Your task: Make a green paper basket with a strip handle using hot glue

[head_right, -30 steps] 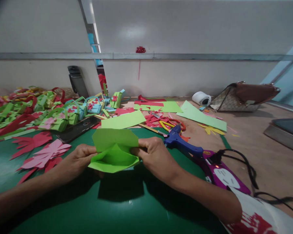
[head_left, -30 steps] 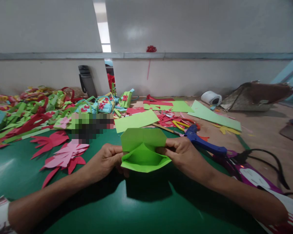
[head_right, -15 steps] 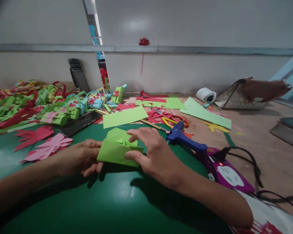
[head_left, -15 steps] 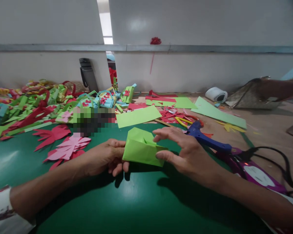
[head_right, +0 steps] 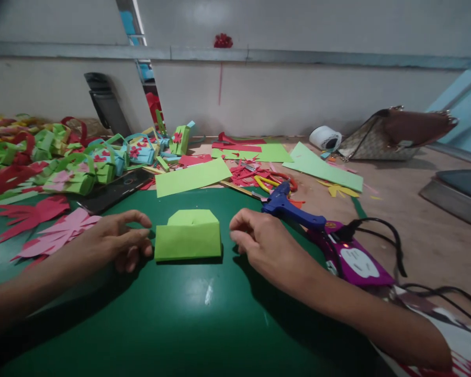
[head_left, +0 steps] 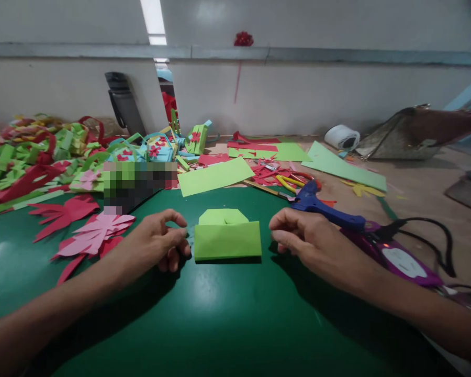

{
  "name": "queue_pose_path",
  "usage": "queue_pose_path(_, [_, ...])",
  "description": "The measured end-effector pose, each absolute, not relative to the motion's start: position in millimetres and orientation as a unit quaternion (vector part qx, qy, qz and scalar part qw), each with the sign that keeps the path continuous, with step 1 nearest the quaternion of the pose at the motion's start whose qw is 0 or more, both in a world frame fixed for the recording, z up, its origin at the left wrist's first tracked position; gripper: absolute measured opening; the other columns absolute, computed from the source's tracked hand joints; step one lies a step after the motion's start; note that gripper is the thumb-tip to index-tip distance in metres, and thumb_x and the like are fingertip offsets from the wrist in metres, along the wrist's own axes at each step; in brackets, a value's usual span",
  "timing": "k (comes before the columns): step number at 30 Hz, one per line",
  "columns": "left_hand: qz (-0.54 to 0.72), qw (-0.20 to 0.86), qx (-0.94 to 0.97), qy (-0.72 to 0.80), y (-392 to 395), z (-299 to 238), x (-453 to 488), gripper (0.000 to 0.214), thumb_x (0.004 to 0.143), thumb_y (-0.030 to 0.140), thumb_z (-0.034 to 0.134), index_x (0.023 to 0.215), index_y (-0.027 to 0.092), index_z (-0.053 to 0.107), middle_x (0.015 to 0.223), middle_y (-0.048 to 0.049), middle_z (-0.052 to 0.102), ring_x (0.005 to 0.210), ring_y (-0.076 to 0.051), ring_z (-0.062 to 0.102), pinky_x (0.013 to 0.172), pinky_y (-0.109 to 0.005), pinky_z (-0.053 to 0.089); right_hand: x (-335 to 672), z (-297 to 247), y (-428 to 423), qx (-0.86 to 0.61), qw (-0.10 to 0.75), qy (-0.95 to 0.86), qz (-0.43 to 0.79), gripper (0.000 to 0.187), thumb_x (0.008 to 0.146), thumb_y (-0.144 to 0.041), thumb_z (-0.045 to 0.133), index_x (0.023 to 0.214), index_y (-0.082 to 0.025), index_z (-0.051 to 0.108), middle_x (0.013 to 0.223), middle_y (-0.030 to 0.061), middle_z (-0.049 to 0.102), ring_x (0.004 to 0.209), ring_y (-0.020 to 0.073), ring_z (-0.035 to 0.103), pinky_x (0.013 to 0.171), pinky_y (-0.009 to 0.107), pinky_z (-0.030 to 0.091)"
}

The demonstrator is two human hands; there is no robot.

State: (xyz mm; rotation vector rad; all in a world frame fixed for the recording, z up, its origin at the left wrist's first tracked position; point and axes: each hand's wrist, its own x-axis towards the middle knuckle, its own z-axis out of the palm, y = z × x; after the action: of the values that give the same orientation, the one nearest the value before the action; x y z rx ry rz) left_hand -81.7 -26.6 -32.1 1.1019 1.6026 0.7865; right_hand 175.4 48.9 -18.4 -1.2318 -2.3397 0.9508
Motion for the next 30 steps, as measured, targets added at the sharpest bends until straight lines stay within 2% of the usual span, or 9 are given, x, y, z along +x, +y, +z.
queue_pose_path(5, [0.367,0.536,0.408,0.641,-36.7,-38.6,-78.8,0.024,0.079,0.036,0.061,0.088,0.016,0.050,0.061,0.0001,0.065,0.036,-0.007,0.050,0.033,-0.014,0.033,174.5,-21.1,42.6,-0.448,0.130,-0.748,0.471,0.007,0.080,-0.020,0.053,0.073,-0.019,0.055,0.059,-0.0037,0.057,0.049,0.0090,0.055,0.045,0.020,0.039])
queue_pose_path(9, [0.373,0.581,0.358,0.629,-41.3,-38.7,-74.3,0.019,0.082,0.031,0.060,0.089,0.014,0.053,0.064,-0.0017,0.066,0.035,-0.006,0.050,0.033,-0.013,0.035,168.2,-25.9,42.0,-0.464,0.125,-0.708,0.518,0.003,0.075,-0.017,0.056,0.073,-0.017,0.056,0.056,-0.0043,0.057,0.044,0.0070,0.054,0.041,0.017,0.036])
queue_pose_path(17, [0.367,0.592,0.359,0.621,-41.0,-38.9,-69.3,0.018,0.080,0.029,0.060,0.080,0.013,0.055,0.067,-0.0022,0.067,0.037,-0.006,0.055,0.035,-0.013,0.037,160.8,-30.2,44.8,-0.459,0.154,-0.721,0.495,0.012,0.072,-0.019,0.059,0.062,-0.018,0.054,0.054,-0.0032,0.058,0.044,0.0076,0.053,0.040,0.018,0.035])
queue_pose_path(22, [0.375,0.544,0.378,0.649,-37.8,-37.7,-68.0,0.017,0.072,0.026,0.066,0.077,0.013,0.056,0.061,0.0002,0.065,0.037,-0.007,0.053,0.035,-0.014,0.036,159.2,-29.8,45.2,-0.448,0.177,-0.736,0.476,0.014,0.072,-0.021,0.060,0.059,-0.019,0.055,0.047,-0.0035,0.056,0.041,0.0079,0.048,0.040,0.019,0.033])
queue_pose_path(26, [0.369,0.510,0.403,0.664,-34.5,-38.9,-67.9,0.016,0.069,0.025,0.067,0.070,0.013,0.058,0.050,0.0040,0.057,0.037,-0.007,0.049,0.037,-0.015,0.035,159.1,-30.6,45.4,-0.439,0.194,-0.741,0.470,0.013,0.072,-0.022,0.060,0.060,-0.018,0.059,0.048,-0.0036,0.056,0.041,0.0080,0.046,0.040,0.020,0.033])
queue_pose_path(30, [0.376,0.485,0.423,0.666,-32.8,-39.2,-67.5,0.021,0.072,0.030,0.066,0.063,0.013,0.057,0.044,0.0058,0.048,0.037,-0.004,0.040,0.036,-0.014,0.029,159.9,-33.2,47.5,-0.433,0.207,-0.746,0.462,0.011,0.074,-0.024,0.061,0.066,-0.018,0.066,0.051,-0.0033,0.056,0.046,0.0084,0.047,0.043,0.020,0.034])
